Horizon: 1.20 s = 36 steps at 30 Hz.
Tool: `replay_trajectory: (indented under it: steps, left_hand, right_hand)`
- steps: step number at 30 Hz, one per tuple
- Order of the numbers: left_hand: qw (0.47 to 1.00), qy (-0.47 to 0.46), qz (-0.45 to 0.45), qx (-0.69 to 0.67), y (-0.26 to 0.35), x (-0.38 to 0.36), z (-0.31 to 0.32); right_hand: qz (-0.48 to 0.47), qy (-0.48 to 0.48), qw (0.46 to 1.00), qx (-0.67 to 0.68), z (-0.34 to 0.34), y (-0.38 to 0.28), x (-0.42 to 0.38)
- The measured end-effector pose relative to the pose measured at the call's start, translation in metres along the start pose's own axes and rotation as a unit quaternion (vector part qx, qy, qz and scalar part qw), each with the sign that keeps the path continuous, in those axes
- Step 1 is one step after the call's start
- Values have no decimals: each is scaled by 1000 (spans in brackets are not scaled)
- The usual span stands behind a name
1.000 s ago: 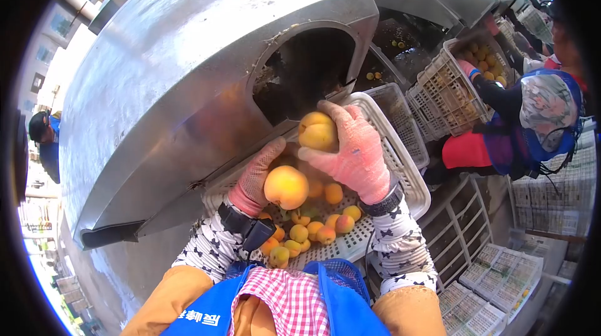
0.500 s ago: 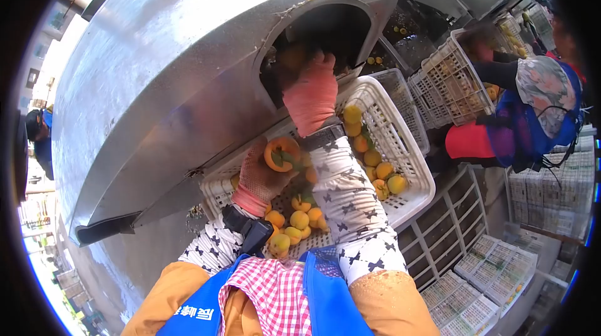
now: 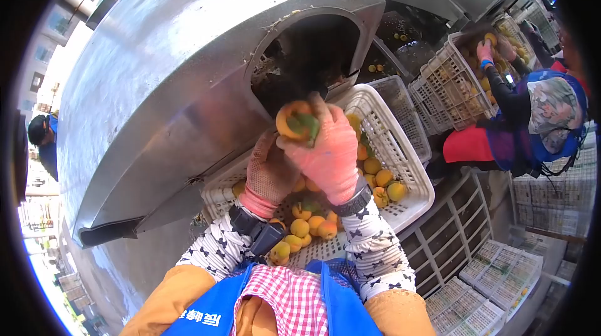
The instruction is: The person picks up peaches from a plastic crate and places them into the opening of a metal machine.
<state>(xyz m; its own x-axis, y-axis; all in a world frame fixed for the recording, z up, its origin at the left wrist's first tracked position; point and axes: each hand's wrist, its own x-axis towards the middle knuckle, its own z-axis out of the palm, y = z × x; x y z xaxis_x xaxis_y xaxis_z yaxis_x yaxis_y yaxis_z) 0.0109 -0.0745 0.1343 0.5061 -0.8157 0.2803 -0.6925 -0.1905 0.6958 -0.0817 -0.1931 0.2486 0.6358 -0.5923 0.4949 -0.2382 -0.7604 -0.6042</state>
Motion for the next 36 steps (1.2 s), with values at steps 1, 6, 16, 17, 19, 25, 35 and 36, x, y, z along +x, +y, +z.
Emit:
replay_trajectory:
  steps: [1, 6, 16, 17, 19, 25, 35, 36]
  left_hand:
    - [1000, -1, -2, 0, -4, -10, 1]
    - [903, -60, -404, -132, -73, -71, 43]
    - [919, -205, -314, 124, -103, -119, 134]
    - [930, -222, -279, 89, -109, -120, 134]
    - [928, -239, -277, 73, -95, -101, 120]
    - [972, -165, -147, 81, -77, -91, 114]
    - [890, -405, 152, 142, -104, -62, 167]
    - [877, -437, 156, 124, -108, -54, 169]
  right_hand:
    - [18, 7, 1000, 20, -1, 3, 16]
    - [40, -28, 993, -105, 63, 30, 82]
    - [266, -134, 937, 181, -1, 65, -43]
    - [241, -237, 938, 81, 12, 88, -73]
    - [174, -434, 874, -129, 38, 111, -106]
    - [183, -577, 766, -216, 86, 144, -145]
    - [76, -62, 995, 17, -47, 34, -3]
    - [69, -27, 997, 17, -38, 30, 8]
